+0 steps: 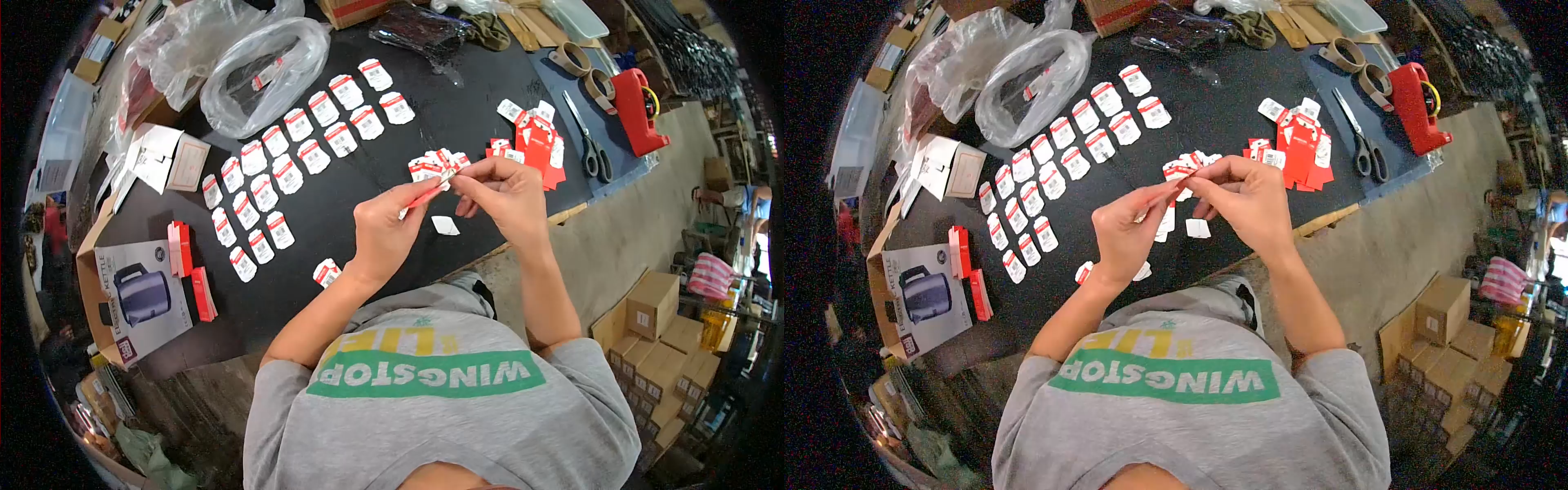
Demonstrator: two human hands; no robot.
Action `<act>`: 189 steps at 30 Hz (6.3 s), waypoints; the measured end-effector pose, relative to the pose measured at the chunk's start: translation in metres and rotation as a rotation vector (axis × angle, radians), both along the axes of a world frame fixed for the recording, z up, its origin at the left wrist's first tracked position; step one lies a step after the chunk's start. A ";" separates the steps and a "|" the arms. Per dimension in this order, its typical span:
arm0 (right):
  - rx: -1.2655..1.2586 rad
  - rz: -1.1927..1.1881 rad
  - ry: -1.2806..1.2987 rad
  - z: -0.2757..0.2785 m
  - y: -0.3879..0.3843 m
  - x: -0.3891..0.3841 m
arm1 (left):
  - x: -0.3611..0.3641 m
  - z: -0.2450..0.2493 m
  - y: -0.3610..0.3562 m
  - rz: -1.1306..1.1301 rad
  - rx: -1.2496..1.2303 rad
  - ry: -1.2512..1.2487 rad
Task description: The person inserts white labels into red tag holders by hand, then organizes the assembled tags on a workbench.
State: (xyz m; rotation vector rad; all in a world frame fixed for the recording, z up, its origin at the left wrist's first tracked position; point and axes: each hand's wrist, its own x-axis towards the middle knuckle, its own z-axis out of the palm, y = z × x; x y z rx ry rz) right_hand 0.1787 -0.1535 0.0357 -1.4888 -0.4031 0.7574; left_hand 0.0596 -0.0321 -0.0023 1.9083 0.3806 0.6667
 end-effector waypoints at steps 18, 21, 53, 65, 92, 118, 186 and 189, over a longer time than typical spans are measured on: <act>-0.014 -0.228 -0.145 -0.020 -0.034 0.103 | 0.054 -0.027 -0.038 -0.239 -0.077 0.107; -0.164 -0.132 -0.223 -0.031 -0.023 0.135 | 0.056 -0.033 -0.041 -0.226 -0.223 0.318; -0.417 0.238 -0.899 -0.108 0.148 -0.037 | -0.099 0.002 0.024 -0.091 -1.313 0.157; 0.035 0.226 -0.427 -0.050 0.125 -0.026 | -0.090 0.009 0.043 0.104 -1.141 0.098; 0.392 0.248 -0.263 -0.001 0.097 -0.036 | -0.084 0.015 0.070 0.091 -1.072 -0.301; -0.904 -0.024 -0.702 -0.068 0.026 0.151 | -0.094 0.021 0.068 0.002 -1.081 -0.411; 0.129 -0.086 0.002 -0.006 -0.012 -0.006 | 0.013 -0.001 -0.014 0.040 -0.163 -0.131; 0.219 -0.117 0.039 -0.014 -0.029 0.004 | 0.018 -0.009 -0.018 -0.007 0.039 -0.112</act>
